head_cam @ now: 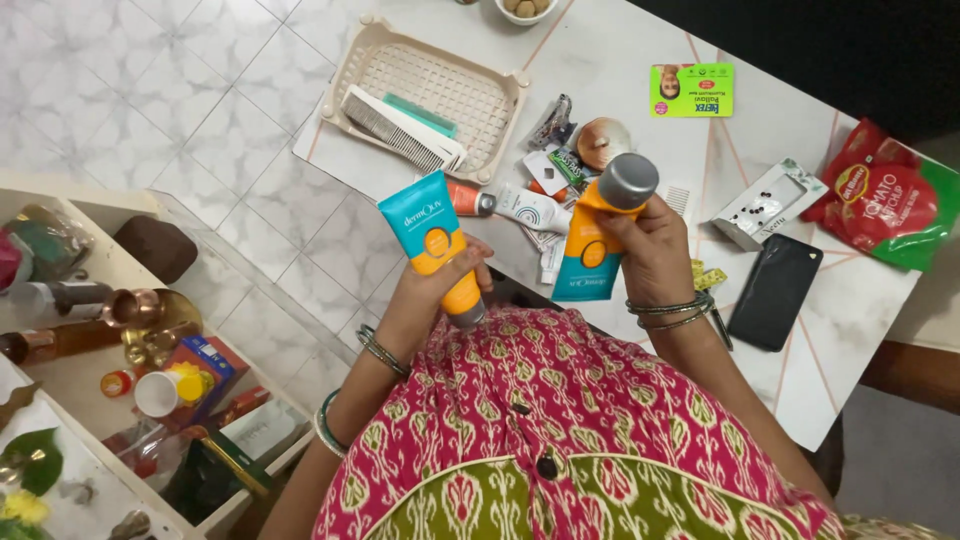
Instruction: The person empties a plastic basket of personal care items onto a table, then picks up and places several items including combs, tubes, and a small bottle onto a shelf. The person handles items one at a time, moving them from the table to the shelf.
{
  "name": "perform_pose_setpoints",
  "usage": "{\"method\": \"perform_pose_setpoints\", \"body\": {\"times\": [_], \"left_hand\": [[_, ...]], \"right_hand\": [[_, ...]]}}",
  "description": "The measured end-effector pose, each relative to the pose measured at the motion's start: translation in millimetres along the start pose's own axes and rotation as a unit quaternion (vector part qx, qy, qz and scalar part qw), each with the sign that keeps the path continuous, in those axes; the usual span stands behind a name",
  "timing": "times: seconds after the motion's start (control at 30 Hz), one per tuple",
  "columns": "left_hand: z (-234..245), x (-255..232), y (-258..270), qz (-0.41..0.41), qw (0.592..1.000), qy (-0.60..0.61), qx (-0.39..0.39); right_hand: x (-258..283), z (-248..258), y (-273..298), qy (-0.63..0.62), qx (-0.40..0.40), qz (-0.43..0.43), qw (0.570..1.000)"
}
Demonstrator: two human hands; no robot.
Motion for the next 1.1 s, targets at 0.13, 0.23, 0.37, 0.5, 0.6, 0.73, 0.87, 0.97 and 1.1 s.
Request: {"method": "perform_pose_setpoints", "body": {"times": [0.13, 0.23, 0.37, 0.5, 0.6, 0.73, 0.87, 0.97, 1.1], "left_hand": [[-24, -13, -20, -0.091, 0.992, -0.084, 0.006], [-17, 28, -68, -0.036, 0.993, -0.108, 0.011], [21, 102, -140, 0.027, 0.980, -0.199, 0.001], [31, 79, -176, -0.064, 0.839, -0.537, -0.069], [35, 57, -204, -0.160, 0.753, -0.623, -0.138], [30, 40, -229, -0.170, 0.690, -0.675, -0.196], [15, 24, -231, -0.152, 0.617, -0.744, -0.206], [32, 22, -237, -0.147, 0.687, -0.692, -0.167], [66, 39, -232, 0.022, 0.972, -0.230, 0.033]], "right_hand": [[-1, 4, -2, 0.122, 0.042, -0.033, 0.991], [-10, 18, -4, 0.117, 0.050, -0.069, 0.989], [-16, 43, 1, 0.074, 0.001, -0.085, 0.994], [-15, 59, 12, 0.160, -0.006, -0.068, 0.985], [-13, 60, 17, 0.191, 0.012, -0.051, 0.980], [-14, 56, 19, 0.183, 0.004, -0.081, 0.980], [-10, 57, 20, 0.197, -0.012, -0.083, 0.977], [-2, 63, 21, 0.160, -0.030, -0.059, 0.985], [2, 63, 21, 0.132, -0.078, -0.048, 0.987]]}}
Point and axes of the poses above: each hand's wrist, its own y-axis away from the middle knuckle, its own z-axis out of the back of the hand, x = y × z, the point moved 7 cm from there along -y, towards the middle knuckle, and after that the axes turned 2 degrees about z, right-handed, at the moved point
